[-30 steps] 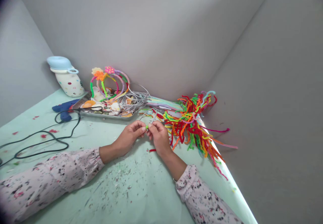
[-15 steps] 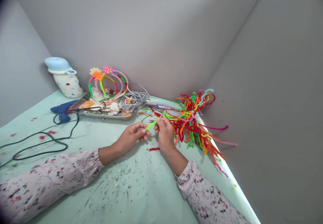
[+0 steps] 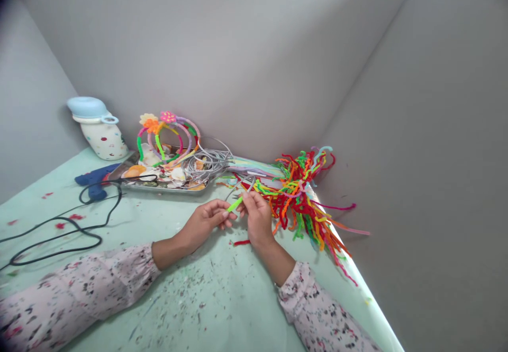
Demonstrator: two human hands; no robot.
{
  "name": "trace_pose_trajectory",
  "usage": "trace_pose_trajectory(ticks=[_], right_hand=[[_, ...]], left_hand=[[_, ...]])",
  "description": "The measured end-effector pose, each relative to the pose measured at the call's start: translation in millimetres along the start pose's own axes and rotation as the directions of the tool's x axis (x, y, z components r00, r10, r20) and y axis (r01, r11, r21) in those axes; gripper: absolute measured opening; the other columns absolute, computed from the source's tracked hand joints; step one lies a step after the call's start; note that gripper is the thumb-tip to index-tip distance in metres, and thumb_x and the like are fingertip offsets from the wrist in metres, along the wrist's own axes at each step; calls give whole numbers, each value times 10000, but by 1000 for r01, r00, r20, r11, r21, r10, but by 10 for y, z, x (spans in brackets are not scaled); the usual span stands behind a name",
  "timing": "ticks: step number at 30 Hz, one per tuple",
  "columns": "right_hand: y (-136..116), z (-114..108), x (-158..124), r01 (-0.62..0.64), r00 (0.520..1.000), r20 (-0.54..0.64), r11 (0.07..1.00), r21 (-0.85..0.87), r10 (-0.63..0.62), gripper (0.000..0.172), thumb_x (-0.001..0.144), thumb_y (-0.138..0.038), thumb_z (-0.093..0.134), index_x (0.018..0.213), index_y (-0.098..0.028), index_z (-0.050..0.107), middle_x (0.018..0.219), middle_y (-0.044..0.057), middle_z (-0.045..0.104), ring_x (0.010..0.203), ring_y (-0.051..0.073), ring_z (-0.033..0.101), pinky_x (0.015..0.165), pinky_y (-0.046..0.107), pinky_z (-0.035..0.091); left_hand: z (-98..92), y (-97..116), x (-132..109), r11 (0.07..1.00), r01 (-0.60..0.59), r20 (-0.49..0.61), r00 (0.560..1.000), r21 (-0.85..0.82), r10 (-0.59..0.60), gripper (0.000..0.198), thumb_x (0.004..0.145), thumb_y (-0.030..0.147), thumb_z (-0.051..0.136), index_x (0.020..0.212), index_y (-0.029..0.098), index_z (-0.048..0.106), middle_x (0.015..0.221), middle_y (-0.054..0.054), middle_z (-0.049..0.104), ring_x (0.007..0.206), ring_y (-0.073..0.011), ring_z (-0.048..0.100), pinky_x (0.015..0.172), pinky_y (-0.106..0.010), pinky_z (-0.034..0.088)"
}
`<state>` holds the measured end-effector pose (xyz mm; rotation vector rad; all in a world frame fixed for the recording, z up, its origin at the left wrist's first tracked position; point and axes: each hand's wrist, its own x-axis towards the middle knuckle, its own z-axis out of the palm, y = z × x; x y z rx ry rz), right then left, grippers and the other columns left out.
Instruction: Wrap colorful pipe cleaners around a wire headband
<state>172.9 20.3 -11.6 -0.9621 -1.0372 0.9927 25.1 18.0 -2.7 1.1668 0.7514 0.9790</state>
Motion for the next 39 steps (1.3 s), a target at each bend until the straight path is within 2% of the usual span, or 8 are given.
trace_pose_trajectory(ticks=[6, 12, 16, 21, 26, 29, 33, 39], right_hand=[[-70, 14, -37, 39, 999, 32, 989, -145, -35, 238, 869, -390, 544, 725, -200, 554, 568, -61, 474, 529, 96, 414, 538, 225, 352], [-149, 63, -110, 156, 985, 115, 943, -295, -127, 256, 892, -367, 507, 698, -200, 519, 621, -50, 457, 595, 108, 439, 593, 235, 374], [-132, 74, -119, 163, 984, 109, 957, -240, -140, 247, 895, -401, 498, 782, -197, 577, 637, -39, 490, 584, 116, 463, 581, 249, 389], [-102, 50, -82, 139, 990, -19, 984, -108, -141, 373, 931, -479, 358, 934, -191, 596, 701, 0, 559, 598, 137, 516, 533, 261, 394], [-91, 6, -4, 119, 942, -269, 949, -292, -201, 311, 849, -464, 534, 1018, -203, 538, 863, 20, 585, 658, 138, 518, 586, 266, 426], [-70, -17, 44, 48, 969, -211, 931, -361, -132, 432, 810, -454, 585, 1152, -198, 519, 1008, 57, 595, 676, 142, 537, 632, 293, 456], [-16, -31, 80, -45, 996, -83, 957, -287, 22, 455, 821, -481, 550, 1174, -195, 537, 933, 36, 609, 601, 127, 538, 557, 279, 453], [18, -53, 107, -107, 979, -196, 967, -230, 62, 458, 796, -505, 574, 1137, -204, 522, 920, 31, 608, 583, 131, 558, 456, 243, 421]], left_hand=[[12, -22, 8, 1000, 2, 28, 1000, 30, -2, 227, 716, 290, 707, 868, 143, 624, 752, -34, 679, 645, -132, 597, 613, -247, 419], [-9, -64, 12, 992, -92, 137, 987, 81, 80, 152, 759, 255, 668, 857, 142, 646, 766, -19, 648, 687, -122, 552, 637, -232, 400], [-8, -44, 22, 992, -77, 78, 995, 100, 69, 115, 762, 238, 659, 824, 141, 662, 717, -14, 640, 669, -127, 557, 621, -232, 406], [-6, 12, -9, 988, -78, 49, 996, 136, 72, 147, 794, 260, 630, 880, 150, 677, 813, -43, 685, 717, -142, 593, 644, -242, 424], [-41, 61, -49, 981, -130, 42, 991, 147, 126, 188, 829, 302, 607, 921, 154, 677, 848, -47, 684, 748, -136, 587, 696, -248, 432], [-60, 97, -45, 987, -134, 57, 990, 87, 129, 194, 843, 320, 599, 939, 164, 664, 869, -44, 691, 750, -128, 586, 720, -250, 434], [-66, 132, -31, 996, -91, 90, 992, -21, 92, 181, 844, 325, 603, 927, 169, 644, 869, -48, 706, 718, -125, 600, 700, -253, 431], [-23, 158, -67, 983, 50, 192, 981, -179, -15, 163, 825, 305, 635, 896, 159, 620, 894, -75, 715, 699, -129, 627, 655, -247, 420]])
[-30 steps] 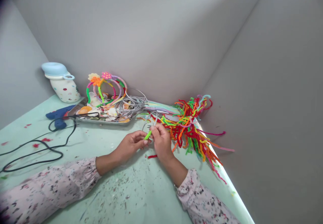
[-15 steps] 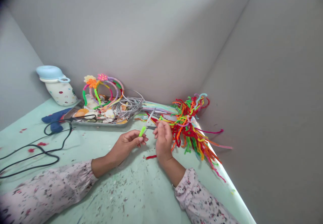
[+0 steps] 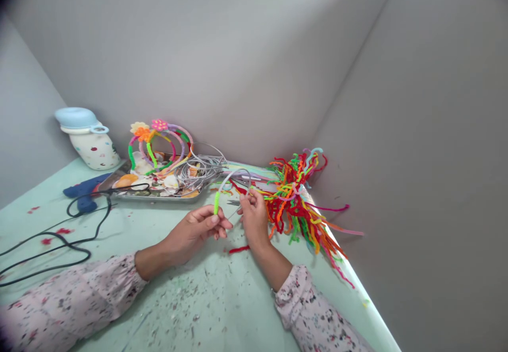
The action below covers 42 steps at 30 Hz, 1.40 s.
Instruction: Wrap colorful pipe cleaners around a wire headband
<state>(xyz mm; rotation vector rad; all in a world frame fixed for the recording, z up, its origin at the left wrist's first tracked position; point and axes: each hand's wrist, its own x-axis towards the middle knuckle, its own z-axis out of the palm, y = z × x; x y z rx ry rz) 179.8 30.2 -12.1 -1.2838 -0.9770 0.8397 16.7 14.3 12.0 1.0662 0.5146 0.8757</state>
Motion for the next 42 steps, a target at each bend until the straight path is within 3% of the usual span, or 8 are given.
trace_pose_trajectory(ticks=[4, 9, 13, 20, 28, 34, 42], right_hand=[[-56, -29, -4, 12, 1000, 23, 999, -46, -11, 347, 840, -514, 509, 846, -179, 598, 685, -11, 578, 487, 106, 486, 470, 236, 388], [-178, -80, -3, 89, 994, -62, 991, -99, -95, 366, 874, -513, 457, 899, -187, 621, 591, -45, 499, 457, 107, 444, 462, 233, 368], [-222, -107, 9, 137, 982, -98, 969, -206, -160, 373, 888, -510, 441, 920, -193, 636, 559, -60, 452, 463, 108, 401, 465, 234, 333], [-174, -109, -19, 174, 976, -72, 933, -315, -207, 371, 904, -489, 416, 875, -196, 642, 582, -43, 498, 535, 129, 446, 545, 246, 359], [-114, -100, -15, 111, 990, -64, 972, -207, -127, 394, 866, -531, 465, 904, -181, 642, 559, -45, 474, 453, 113, 383, 453, 243, 329], [-104, -84, -27, 73, 994, -78, 995, -75, -78, 454, 873, -571, 424, 943, -179, 643, 550, -53, 464, 412, 91, 346, 401, 226, 291], [-180, -80, -52, 67, 998, 6, 996, -61, -67, 359, 861, -485, 464, 746, -179, 614, 493, -55, 448, 395, 91, 354, 403, 227, 283]], left_hand=[[2, 16, -1, 999, 10, -16, 1000, -41, -11, 173, 803, 303, 658, 883, 153, 625, 891, -88, 713, 713, -141, 629, 676, -263, 426], [-97, 32, 55, 999, -50, -141, 989, 16, 52, 221, 798, 296, 659, 975, 164, 644, 942, -79, 694, 794, -145, 608, 767, -281, 426], [-175, 29, 102, 998, -63, -264, 962, 9, 63, 268, 829, 333, 613, 1022, 152, 654, 934, -82, 694, 788, -133, 590, 705, -245, 418], [-216, -10, 135, 997, -79, -322, 944, -10, 71, 246, 823, 347, 613, 944, 139, 662, 874, -77, 696, 740, -123, 576, 635, -222, 405], [-225, -25, 142, 996, -74, -345, 935, 50, 87, 172, 807, 318, 623, 818, 147, 637, 781, -51, 674, 670, -110, 543, 625, -217, 384], [-230, -15, 150, 997, -75, -344, 936, -4, 69, 162, 806, 305, 611, 816, 144, 635, 764, -48, 661, 639, -105, 539, 602, -220, 383], [-226, -10, 153, 996, -85, -410, 909, -17, 70, 228, 827, 346, 570, 855, 127, 629, 703, -33, 630, 590, -105, 531, 580, -226, 399]])
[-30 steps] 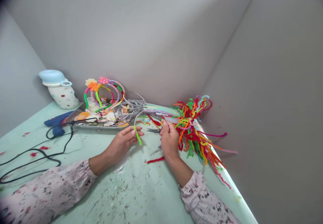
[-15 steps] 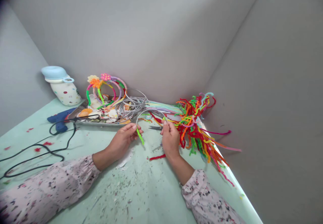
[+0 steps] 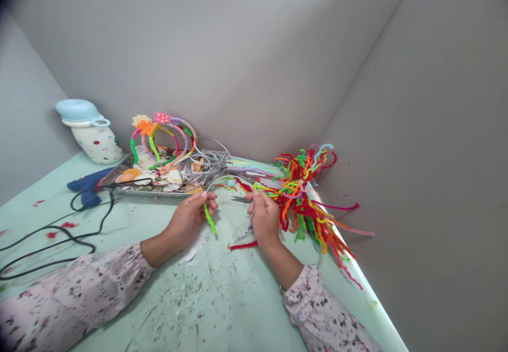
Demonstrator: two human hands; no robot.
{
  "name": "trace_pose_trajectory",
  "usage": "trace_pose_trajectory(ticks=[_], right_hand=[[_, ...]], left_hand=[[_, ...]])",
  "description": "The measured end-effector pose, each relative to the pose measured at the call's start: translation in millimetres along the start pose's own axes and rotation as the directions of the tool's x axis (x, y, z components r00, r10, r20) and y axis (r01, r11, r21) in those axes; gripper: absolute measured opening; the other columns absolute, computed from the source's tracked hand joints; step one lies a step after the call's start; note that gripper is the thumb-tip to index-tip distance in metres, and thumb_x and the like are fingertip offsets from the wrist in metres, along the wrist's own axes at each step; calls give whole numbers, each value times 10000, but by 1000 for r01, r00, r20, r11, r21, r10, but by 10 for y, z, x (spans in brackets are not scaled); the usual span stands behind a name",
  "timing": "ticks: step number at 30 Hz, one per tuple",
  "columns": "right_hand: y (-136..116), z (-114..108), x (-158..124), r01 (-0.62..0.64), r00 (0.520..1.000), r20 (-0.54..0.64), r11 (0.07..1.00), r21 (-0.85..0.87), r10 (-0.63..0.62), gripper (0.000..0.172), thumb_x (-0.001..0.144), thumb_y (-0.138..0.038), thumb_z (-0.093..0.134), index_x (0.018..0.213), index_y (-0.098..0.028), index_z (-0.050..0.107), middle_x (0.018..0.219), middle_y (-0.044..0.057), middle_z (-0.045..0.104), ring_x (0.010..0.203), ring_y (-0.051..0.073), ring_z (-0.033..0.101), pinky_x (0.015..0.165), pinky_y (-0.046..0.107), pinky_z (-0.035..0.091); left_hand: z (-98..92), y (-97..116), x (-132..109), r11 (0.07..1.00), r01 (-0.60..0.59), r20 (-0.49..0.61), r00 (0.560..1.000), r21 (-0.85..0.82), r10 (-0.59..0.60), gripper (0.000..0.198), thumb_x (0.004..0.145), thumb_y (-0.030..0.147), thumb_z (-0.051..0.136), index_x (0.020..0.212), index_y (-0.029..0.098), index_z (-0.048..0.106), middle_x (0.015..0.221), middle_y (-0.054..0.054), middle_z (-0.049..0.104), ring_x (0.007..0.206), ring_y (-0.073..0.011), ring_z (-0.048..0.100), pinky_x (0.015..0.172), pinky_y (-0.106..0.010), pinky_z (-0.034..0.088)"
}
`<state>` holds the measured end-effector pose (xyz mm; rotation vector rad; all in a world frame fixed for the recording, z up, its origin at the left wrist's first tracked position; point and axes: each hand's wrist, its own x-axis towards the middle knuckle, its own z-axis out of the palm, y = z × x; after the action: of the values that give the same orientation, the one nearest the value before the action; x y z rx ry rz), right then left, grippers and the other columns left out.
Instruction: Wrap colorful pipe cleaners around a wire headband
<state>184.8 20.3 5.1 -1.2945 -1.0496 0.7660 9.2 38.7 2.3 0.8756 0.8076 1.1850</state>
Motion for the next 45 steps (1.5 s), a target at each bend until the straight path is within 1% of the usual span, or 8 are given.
trace_pose_trajectory(ticks=[5, 11, 16, 21, 25, 30, 37, 45], right_hand=[[-94, -36, 13, 113, 984, 166, 946, -304, -65, 385, 894, -464, 421, 732, -193, 641, 563, -15, 553, 495, 132, 475, 507, 252, 363], [-477, -322, 225, 374, 923, 206, 635, -676, -326, 271, 875, -401, 486, 954, -221, 671, 956, 60, 685, 809, 205, 605, 746, 319, 425], [-644, -848, 550, 156, 926, -2, 387, -909, -379, 287, 855, -418, 496, 931, -195, 660, 945, 96, 664, 829, 230, 604, 755, 343, 423], [-556, -1140, 758, -78, 983, -121, 285, -955, -138, 436, 837, -498, 480, 1071, -158, 620, 976, 158, 675, 901, 298, 630, 738, 375, 431], [-447, -1125, 816, -192, 981, -188, 323, -927, 43, 640, 828, -607, 427, 1210, -104, 530, 1009, 218, 676, 937, 348, 644, 741, 408, 446], [-264, -1097, 871, -195, 981, -165, 470, -861, 106, 685, 762, -596, 541, 1237, -105, 495, 1080, 223, 663, 992, 367, 633, 788, 432, 462], [-369, -1222, 890, -140, 988, -126, 840, -524, 86, 581, 716, -284, 646, 1269, -225, 479, 1036, 96, 696, 837, 244, 670, 656, 320, 522], [-773, -1224, 649, -220, 950, 195, 965, -141, 245, 460, 731, -229, 645, 1180, -268, 557, 832, 8, 694, 575, 141, 625, 492, 234, 499]], left_hand=[[1, -3, 15, 1000, 15, -57, 998, 13, -14, 213, 803, 338, 582, 822, 130, 627, 659, -26, 623, 553, -97, 512, 544, -215, 375], [-3, -18, 15, 997, 25, -23, 999, 72, -24, 231, 816, 357, 574, 820, 133, 630, 666, -23, 620, 547, -94, 500, 532, -210, 364], [4, -21, 8, 989, 21, 26, 999, 143, -26, 248, 820, 382, 579, 818, 139, 631, 663, -21, 615, 547, -96, 491, 532, -212, 351], [3, -15, 12, 980, 34, 35, 999, 195, -42, 276, 825, 406, 573, 853, 138, 634, 693, -23, 614, 573, -105, 495, 556, -223, 364], [-5, -27, 17, 967, 32, 34, 999, 253, -42, 296, 822, 417, 578, 895, 138, 647, 714, -23, 618, 589, -109, 498, 575, -229, 365], [14, -25, 2, 947, 23, 30, 999, 321, -35, 329, 821, 428, 574, 944, 133, 652, 722, -24, 614, 603, -116, 490, 584, -238, 353], [21, 6, -10, 925, 18, 23, 999, 379, -29, 369, 816, 405, 572, 1050, 123, 620, 746, -22, 599, 630, -123, 466, 611, -245, 357], [-3, -23, 21, 927, 29, 1, 1000, 374, -31, 449, 792, 378, 590, 1142, 97, 566, 777, -33, 608, 635, -123, 464, 606, -245, 368]])
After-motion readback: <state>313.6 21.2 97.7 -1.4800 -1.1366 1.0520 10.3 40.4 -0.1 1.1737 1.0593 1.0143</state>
